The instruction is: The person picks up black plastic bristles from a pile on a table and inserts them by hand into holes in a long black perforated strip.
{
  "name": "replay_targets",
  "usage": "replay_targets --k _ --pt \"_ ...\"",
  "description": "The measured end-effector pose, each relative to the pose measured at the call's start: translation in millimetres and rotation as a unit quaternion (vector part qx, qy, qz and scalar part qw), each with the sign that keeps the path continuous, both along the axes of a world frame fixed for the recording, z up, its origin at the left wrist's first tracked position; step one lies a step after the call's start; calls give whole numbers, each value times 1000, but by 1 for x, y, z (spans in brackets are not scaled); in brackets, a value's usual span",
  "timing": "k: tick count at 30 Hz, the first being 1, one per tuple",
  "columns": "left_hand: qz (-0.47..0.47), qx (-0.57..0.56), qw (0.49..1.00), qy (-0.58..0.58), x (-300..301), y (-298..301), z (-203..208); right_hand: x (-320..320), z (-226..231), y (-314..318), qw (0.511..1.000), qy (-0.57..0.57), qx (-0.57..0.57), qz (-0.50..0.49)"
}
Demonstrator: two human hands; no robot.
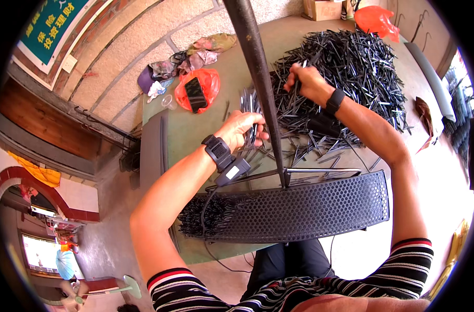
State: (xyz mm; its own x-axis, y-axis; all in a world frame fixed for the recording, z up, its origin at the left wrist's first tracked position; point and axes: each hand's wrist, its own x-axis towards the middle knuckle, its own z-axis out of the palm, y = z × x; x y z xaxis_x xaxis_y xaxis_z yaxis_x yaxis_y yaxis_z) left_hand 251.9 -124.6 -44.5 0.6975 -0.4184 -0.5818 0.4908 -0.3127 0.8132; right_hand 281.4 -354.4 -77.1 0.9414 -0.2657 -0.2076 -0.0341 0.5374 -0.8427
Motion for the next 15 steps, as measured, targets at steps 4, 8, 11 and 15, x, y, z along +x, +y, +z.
replay_targets --k 4,8,11,15 --pt "66 -92 993 -29 6 -15 -4 -11 -14 43 983 -9 -20 180" --pt "129 -179 975 -25 25 -21 -31 -29 4 84 989 2 -25 145" --pt "109 -189 976 -3 10 -21 -8 -37 17 78 977 -2 -80 197" --pt "77 -139 987 -34 19 -25 -18 -23 9 79 957 -12 -114 268"
